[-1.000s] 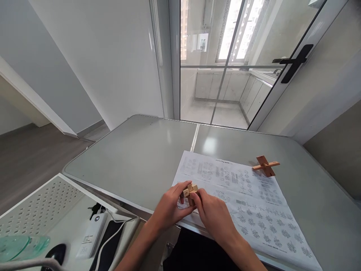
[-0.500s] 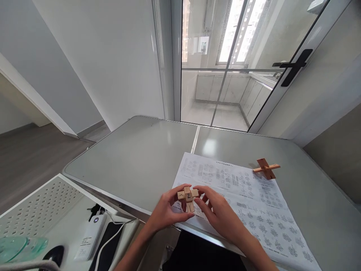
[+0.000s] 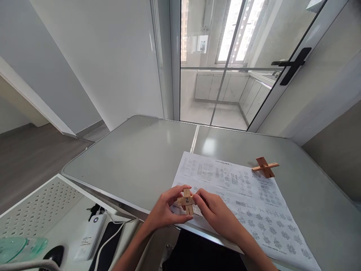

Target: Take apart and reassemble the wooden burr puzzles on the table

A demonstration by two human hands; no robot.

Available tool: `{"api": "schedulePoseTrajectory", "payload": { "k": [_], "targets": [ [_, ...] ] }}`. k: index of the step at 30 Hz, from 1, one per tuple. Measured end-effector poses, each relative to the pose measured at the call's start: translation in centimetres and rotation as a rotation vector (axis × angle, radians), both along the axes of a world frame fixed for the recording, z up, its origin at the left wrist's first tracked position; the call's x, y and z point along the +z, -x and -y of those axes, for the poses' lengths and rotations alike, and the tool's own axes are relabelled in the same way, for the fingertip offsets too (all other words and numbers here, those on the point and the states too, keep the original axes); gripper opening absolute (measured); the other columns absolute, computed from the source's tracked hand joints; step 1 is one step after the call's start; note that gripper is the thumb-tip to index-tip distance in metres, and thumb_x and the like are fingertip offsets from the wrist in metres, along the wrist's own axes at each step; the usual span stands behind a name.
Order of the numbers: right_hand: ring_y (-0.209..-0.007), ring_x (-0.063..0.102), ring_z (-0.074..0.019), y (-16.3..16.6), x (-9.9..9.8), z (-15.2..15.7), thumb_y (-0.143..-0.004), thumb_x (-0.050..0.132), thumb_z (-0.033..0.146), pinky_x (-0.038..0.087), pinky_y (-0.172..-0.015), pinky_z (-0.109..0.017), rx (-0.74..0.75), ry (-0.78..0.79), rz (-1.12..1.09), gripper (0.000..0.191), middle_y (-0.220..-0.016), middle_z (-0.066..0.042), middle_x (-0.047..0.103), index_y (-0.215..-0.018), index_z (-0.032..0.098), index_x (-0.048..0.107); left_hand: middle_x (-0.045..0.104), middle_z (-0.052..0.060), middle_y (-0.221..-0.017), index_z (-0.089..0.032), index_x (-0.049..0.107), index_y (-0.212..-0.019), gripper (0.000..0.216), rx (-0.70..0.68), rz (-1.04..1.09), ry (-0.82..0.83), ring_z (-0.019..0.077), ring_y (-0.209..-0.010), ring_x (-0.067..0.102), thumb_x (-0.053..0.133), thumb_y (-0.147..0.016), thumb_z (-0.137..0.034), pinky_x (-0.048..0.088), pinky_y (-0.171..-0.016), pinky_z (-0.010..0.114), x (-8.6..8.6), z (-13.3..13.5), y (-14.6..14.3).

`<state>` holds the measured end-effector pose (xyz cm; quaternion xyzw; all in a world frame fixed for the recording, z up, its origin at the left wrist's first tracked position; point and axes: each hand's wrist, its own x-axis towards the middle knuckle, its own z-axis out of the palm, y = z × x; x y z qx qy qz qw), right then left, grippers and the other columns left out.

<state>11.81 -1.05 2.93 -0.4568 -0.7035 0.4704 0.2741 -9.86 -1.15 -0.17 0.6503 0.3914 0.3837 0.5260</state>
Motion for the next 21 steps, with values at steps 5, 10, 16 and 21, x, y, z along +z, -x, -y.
{"api": "schedulePoseTrajectory", "payload": {
  "k": [5, 10, 16, 21],
  "targets": [
    [-0.062, 0.044, -0.0174, -0.1, -0.2, 0.1, -0.108, 0.036, 0.054, 0.034, -0.061, -0.031, -0.017, 0.082, -0.039, 0.045, -0.066, 0.003, 0.05, -0.075, 0.026, 0.043, 0.07, 0.007, -0.116, -0.025, 0.062, -0.142, 0.075, -0.013, -0.005, 0.034, 0.0217, -0.098, 0.067, 0.09, -0.073, -0.026, 0.058, -0.09, 0.035, 0.2, 0.1, 0.0],
    [-0.062, 0.042, -0.0166, 0.2, 0.1, 0.3, -0.107, 0.038, 0.058, 0.032, -0.06, -0.031, -0.055, 0.083, -0.067, 0.048, -0.067, 0.003, 0.049, -0.072, 0.025, 0.042, 0.072, 0.007, -0.115, -0.026, 0.063, -0.143, 0.078, -0.014, -0.027, 0.053, 0.0244, -0.104, 0.067, 0.093, -0.07, -0.03, 0.056, -0.095, 0.038, 0.3, -0.1, 0.2],
    [-0.055, 0.048, -0.0167, -1.8, 0.0, 0.2, -0.103, 0.041, 0.068, 0.039, -0.059, -0.032, -0.226, 0.071, -0.113, 0.052, -0.059, 0.002, 0.053, -0.074, 0.025, 0.05, 0.069, 0.008, -0.127, -0.031, 0.049, -0.155, 0.09, 0.02, -0.014, 0.036, 0.016, -0.084, 0.064, 0.09, -0.076, -0.035, 0.054, -0.098, 0.04, 0.2, -0.7, 0.2],
    [-0.062, 0.058, -0.0182, -9.5, -2.2, 0.3, -0.092, 0.054, 0.078, 0.047, -0.057, -0.03, -0.536, 0.115, -0.159, 0.057, -0.08, -0.004, 0.068, -0.09, 0.022, 0.064, 0.066, 0.009, -0.128, -0.028, 0.056, -0.147, 0.056, 0.026, -0.031, 0.061, 0.0153, -0.083, 0.062, 0.073, -0.094, -0.039, 0.055, -0.092, 0.037, 0.7, -0.7, -0.1]
  ]
}}
